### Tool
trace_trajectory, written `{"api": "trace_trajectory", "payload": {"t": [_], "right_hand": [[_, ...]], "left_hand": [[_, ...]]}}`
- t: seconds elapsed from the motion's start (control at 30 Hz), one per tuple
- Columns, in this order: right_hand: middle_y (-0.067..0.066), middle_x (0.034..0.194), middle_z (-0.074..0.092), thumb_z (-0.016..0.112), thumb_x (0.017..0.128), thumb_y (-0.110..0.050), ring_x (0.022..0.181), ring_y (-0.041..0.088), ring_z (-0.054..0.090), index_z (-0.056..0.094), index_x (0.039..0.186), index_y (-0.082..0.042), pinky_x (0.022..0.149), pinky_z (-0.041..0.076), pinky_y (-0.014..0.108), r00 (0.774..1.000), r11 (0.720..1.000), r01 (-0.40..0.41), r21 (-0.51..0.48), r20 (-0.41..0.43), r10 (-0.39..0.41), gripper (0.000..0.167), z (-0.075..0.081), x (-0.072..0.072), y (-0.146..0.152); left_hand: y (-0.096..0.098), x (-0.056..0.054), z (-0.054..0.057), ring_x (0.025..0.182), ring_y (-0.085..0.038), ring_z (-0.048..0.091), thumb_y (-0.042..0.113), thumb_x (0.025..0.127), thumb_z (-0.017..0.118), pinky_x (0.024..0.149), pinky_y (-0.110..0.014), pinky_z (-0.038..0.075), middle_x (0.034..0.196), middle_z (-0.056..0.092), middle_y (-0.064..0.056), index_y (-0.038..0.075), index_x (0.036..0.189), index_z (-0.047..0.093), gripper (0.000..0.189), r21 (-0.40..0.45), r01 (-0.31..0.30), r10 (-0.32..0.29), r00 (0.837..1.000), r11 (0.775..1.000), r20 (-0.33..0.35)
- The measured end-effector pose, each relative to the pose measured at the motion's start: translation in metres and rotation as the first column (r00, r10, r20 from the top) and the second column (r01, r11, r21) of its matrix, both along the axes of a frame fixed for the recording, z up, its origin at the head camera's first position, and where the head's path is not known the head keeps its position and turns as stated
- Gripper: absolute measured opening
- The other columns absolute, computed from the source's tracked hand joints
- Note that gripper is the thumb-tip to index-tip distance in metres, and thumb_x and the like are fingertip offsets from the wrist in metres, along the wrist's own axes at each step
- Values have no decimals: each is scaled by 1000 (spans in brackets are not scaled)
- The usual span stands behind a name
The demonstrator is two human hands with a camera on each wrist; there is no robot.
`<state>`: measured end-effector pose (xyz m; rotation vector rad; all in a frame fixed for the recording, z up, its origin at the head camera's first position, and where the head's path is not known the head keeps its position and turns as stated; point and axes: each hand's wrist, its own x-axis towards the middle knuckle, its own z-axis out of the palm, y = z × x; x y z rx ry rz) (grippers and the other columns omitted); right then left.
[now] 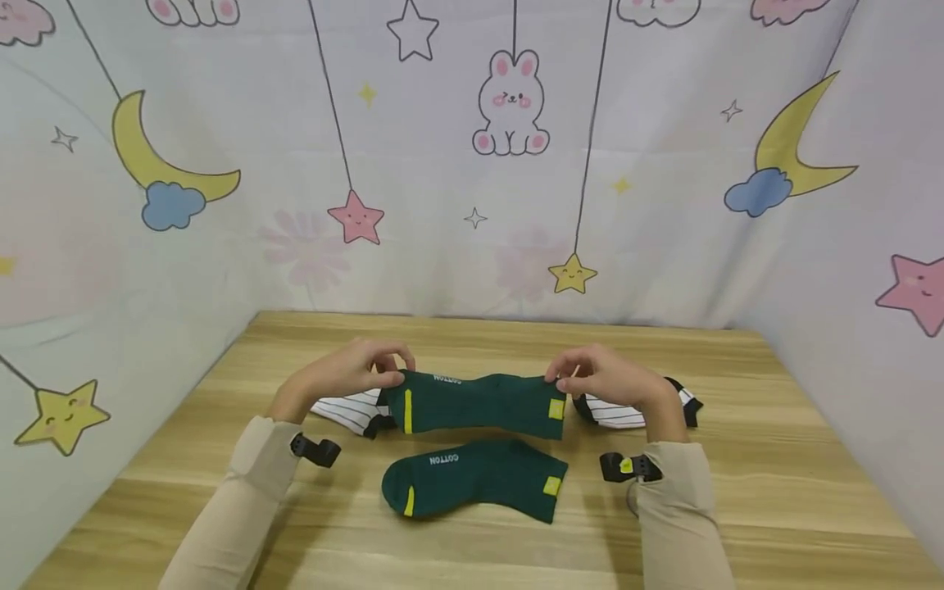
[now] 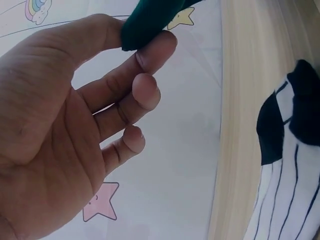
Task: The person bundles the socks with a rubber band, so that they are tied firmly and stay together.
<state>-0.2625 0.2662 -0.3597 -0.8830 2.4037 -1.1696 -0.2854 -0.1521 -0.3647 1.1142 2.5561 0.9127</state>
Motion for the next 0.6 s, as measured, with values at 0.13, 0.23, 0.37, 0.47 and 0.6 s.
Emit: {"api": "trace_trajectory", "payload": {"t": [0.13, 0.23, 0.37, 0.47, 0.6], "right_hand": [[15, 110, 66, 59, 101, -11, 94, 40, 61, 67, 116, -1, 84, 54, 39, 1000, 1000, -7, -8, 31, 7, 20, 0, 1, 3], [15, 109, 66, 60, 100, -10, 94, 38, 62, 68, 116, -1, 84, 54, 38, 999, 1000, -15, -1, 45, 15, 19, 1, 1, 5], [13, 109, 66, 62, 99, -10, 91, 32, 64, 69, 114, -3, 83, 55, 39, 998, 999, -31, 21, 51, 30, 18, 4, 3, 6], [13, 108, 67, 62, 99, -11, 90, 32, 64, 69, 112, -4, 83, 55, 40, 997, 999, -41, 35, 65, 38, 17, 4, 3, 7], [14, 108, 66, 63, 99, -11, 92, 38, 63, 69, 111, -3, 83, 55, 39, 994, 998, -52, 35, 95, 48, 15, 3, 3, 6]], "left_hand": [[0, 2, 4, 79, -33, 65, 10, 100, 59, 70, -34, 52, 86, 68, 3, 17, 117, 63, 18, 1, 32, -32, 999, 999, -1], [1, 2, 4, 78, -35, 65, 9, 100, 59, 69, -34, 52, 85, 69, 4, 17, 117, 63, 19, 6, 65, -65, 998, 998, 9], [1, 0, 5, 81, -28, 66, 7, 100, 58, 72, -34, 53, 89, 70, 3, 17, 117, 65, 21, 8, 104, -104, 994, 995, 13], [0, 1, 5, 83, -21, 67, 6, 100, 59, 76, -35, 54, 93, 71, 1, 18, 115, 67, 21, 0, 125, -125, 992, 992, 20], [0, 3, 5, 83, -21, 67, 8, 100, 59, 76, -34, 54, 96, 70, 0, 18, 113, 68, 18, -10, 137, -137, 990, 990, 36]]}}
